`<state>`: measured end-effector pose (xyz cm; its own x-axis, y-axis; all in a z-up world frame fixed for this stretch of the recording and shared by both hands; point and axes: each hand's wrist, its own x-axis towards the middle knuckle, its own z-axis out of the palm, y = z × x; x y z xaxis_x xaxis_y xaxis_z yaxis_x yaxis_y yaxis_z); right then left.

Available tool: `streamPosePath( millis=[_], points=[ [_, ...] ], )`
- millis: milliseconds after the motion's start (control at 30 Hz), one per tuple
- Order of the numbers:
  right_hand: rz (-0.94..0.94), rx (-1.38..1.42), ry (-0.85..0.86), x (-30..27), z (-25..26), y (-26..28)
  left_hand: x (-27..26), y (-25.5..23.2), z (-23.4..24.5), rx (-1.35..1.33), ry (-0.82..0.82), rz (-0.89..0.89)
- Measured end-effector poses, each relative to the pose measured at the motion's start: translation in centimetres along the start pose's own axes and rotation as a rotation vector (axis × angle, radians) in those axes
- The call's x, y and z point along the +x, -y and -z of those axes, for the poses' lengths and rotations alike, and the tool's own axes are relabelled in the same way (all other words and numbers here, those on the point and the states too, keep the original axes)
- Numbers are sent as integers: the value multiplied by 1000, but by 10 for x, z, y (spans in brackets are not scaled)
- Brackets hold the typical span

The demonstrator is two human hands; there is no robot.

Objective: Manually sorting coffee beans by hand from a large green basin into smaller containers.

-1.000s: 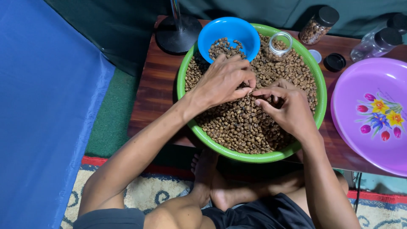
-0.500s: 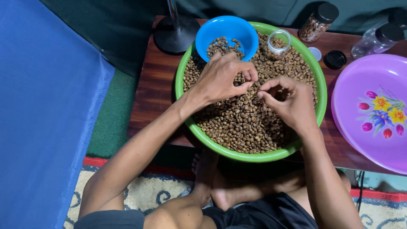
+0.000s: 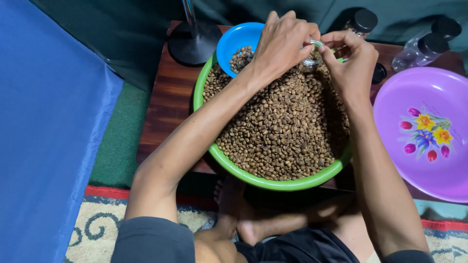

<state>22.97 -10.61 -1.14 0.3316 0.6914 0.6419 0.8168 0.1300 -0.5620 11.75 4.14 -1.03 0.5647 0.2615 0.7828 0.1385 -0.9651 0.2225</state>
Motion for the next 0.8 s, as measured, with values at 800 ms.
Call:
streamPosePath(
  millis=[800],
  points=[
    [-190, -101, 454, -84, 16, 82, -90, -20, 102, -157, 573, -180]
  ],
)
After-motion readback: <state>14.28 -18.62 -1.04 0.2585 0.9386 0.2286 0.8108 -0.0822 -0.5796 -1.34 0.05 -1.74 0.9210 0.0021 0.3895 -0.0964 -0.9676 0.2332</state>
